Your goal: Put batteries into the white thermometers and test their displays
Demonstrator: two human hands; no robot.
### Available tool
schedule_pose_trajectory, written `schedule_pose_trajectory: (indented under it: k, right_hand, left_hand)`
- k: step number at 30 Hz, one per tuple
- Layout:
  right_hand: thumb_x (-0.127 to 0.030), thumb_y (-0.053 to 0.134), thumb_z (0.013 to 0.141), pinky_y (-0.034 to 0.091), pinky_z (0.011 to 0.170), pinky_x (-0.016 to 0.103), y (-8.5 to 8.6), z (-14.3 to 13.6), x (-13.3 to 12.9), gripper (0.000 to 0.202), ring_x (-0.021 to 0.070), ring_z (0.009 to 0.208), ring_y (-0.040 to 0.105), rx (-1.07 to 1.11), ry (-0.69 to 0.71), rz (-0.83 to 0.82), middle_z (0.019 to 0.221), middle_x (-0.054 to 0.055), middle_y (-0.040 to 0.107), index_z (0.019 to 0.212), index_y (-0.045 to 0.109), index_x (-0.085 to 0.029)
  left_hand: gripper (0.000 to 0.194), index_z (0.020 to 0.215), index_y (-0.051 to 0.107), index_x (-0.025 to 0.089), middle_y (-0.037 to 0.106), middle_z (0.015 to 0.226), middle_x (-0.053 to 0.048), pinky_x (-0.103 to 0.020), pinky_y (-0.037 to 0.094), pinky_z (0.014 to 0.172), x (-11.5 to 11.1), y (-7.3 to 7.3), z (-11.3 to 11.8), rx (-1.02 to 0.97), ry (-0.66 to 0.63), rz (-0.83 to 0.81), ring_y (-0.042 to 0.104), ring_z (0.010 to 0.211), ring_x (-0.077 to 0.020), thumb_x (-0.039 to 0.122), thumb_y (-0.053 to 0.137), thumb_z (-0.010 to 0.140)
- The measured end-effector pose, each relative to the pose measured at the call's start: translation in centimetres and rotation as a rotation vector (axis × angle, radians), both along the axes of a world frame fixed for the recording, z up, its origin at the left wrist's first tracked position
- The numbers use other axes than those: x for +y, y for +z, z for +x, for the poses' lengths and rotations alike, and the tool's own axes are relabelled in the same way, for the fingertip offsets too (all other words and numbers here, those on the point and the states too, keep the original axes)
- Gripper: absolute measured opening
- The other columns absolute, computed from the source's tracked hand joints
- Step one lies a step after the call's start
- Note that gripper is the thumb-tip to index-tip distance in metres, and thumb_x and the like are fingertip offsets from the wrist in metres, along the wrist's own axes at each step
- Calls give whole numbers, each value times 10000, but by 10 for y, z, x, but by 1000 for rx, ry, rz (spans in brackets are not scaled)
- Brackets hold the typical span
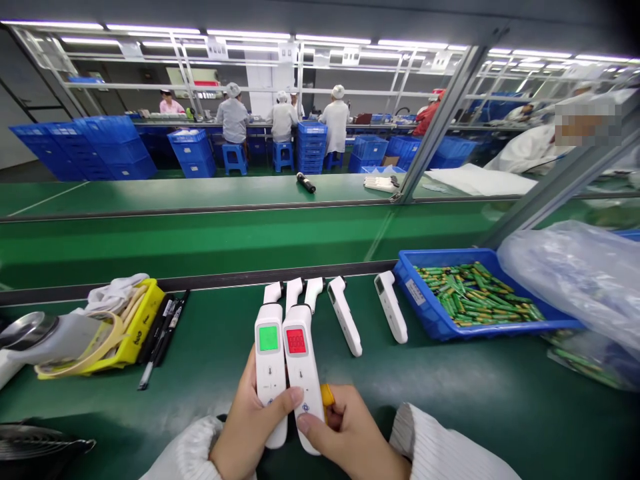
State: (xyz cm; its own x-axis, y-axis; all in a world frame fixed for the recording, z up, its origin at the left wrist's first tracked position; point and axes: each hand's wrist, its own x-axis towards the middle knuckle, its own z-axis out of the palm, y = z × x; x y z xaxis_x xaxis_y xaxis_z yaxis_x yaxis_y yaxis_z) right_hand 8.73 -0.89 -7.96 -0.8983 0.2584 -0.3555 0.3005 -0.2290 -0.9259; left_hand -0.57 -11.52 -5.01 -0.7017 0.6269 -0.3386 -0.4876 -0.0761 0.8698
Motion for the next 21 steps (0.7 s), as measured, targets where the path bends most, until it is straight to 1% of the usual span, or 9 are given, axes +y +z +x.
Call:
schedule_pose_trajectory:
  k: [3,6,10,14,16,19,21]
  right_hand:
    - [-743,692,561,360,597,257,-5,-1,-4,710,121,630,456,10,-66,-67,692,25,532,848,562,-106]
    - [-739,672,601,372,596,251,-6,0,-4,687,121,634,462,31,-47,-46,684,20,530,846,588,-103]
    - [-716,627,679,373,573,244,-6,3,0,642,120,622,448,18,-6,70,671,14,515,850,628,-97]
    - [-692,593,733,402,577,242,-3,6,3,576,128,638,470,20,22,207,673,13,518,784,624,-119]
    - [-718,576,726,394,524,223,-1,5,3,598,109,588,460,11,69,172,643,-5,489,782,600,-123]
    - [-758,539,717,343,423,182,1,3,3,655,69,465,420,-5,202,21,560,-42,455,872,580,-122]
    - [-756,540,717,316,392,160,2,2,3,668,55,418,405,1,258,-39,509,-57,450,913,574,-118]
  left_hand:
    - [667,1162,447,184,703,906,-81,-358,544,727,1,2,1,3,13,7,647,794,-230,345,818,631]
    - [676,1166,443,186,702,879,-71,-355,549,713,2,4,1,0,20,6,648,782,-228,350,819,628]
    - [668,1165,459,187,702,897,-77,-342,542,715,1,5,1,6,28,-3,652,811,-238,351,818,626]
    - [671,1180,450,192,692,916,-75,-335,526,732,0,5,1,17,1,-10,645,815,-230,358,810,640]
    - [672,1184,442,198,681,895,-61,-324,522,719,-1,4,1,24,-12,-16,643,807,-227,360,808,644]
    - [644,1169,440,206,654,839,-36,-307,516,673,-2,0,0,42,-35,-27,644,794,-234,372,798,660]
    - [629,1164,437,212,642,836,-32,-307,515,665,-3,-2,-1,55,-67,-23,644,795,-237,378,791,671]
